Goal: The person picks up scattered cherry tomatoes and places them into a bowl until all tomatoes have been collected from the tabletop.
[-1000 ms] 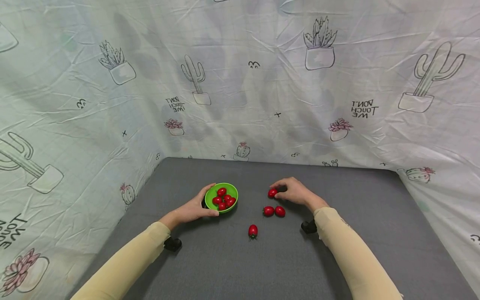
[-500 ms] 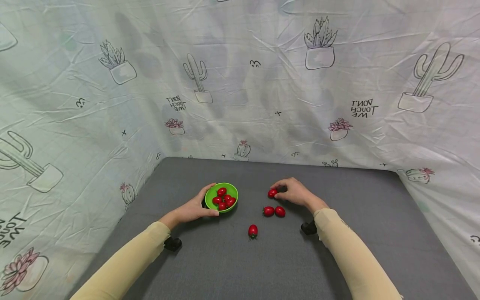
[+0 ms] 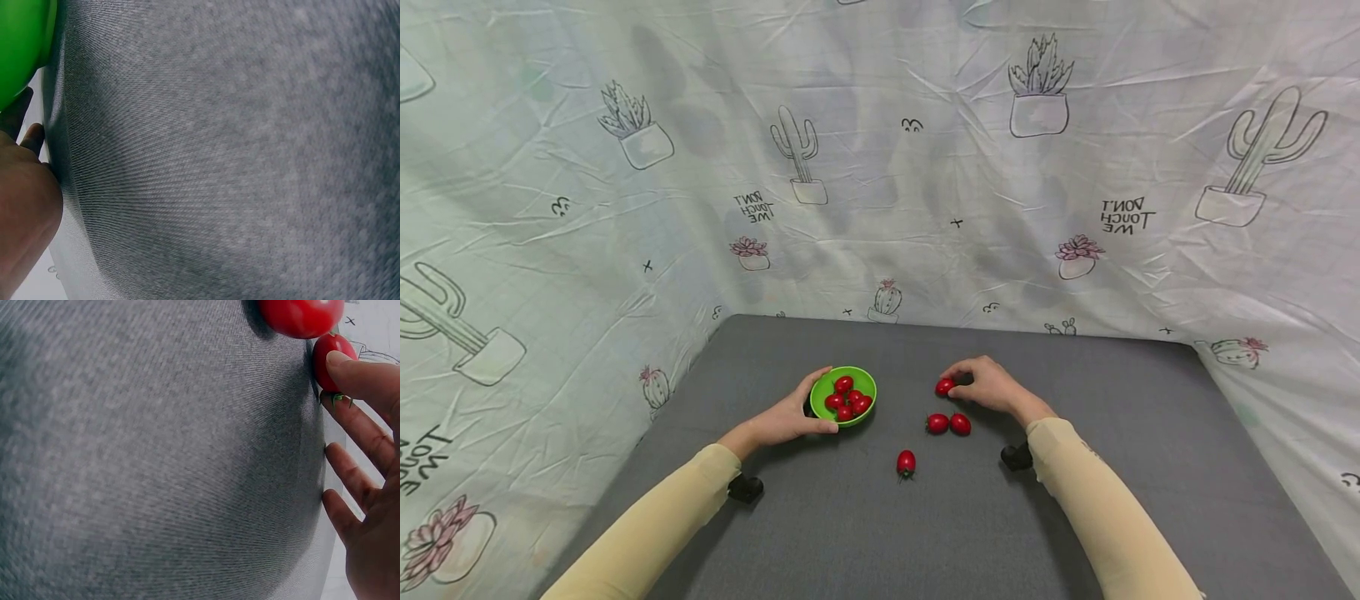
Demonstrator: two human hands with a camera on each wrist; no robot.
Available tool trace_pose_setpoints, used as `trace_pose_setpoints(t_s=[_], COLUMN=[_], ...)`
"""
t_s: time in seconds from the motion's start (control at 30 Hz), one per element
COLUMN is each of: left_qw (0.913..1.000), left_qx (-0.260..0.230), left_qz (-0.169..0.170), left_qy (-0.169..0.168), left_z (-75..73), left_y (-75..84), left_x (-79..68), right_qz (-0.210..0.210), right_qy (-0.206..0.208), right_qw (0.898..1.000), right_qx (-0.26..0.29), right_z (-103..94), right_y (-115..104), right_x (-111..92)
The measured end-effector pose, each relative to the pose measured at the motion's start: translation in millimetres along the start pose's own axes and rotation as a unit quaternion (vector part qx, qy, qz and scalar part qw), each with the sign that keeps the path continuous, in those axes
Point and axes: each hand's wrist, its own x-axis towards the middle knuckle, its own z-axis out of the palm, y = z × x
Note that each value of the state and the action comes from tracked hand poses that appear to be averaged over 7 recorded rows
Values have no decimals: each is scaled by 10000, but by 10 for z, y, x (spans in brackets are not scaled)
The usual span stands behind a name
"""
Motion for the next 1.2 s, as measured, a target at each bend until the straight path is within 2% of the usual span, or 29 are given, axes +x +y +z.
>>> trace_pose_setpoints(t_s=[0.43, 0.67, 0.93, 1.2], left_qw=[10000, 10000, 10000, 10000], left_qx=[33, 48, 63, 31], left_qz=[25, 22, 40, 8], left_qy=[-9, -25, -48, -64], left_z=[-2, -7, -22, -49], left_y=[6, 2, 24, 35], left_x=[-9, -4, 0, 21], right_qz=[-76, -242, -239, -291], right_qy=[70, 181, 401, 364], right_qw=[9999, 9995, 9989, 9988], right_qx=[2, 50, -10, 113], right_z=[-48, -118, -192, -246], right_y=[-116, -280, -484, -608], right_x=[2, -6, 7, 62])
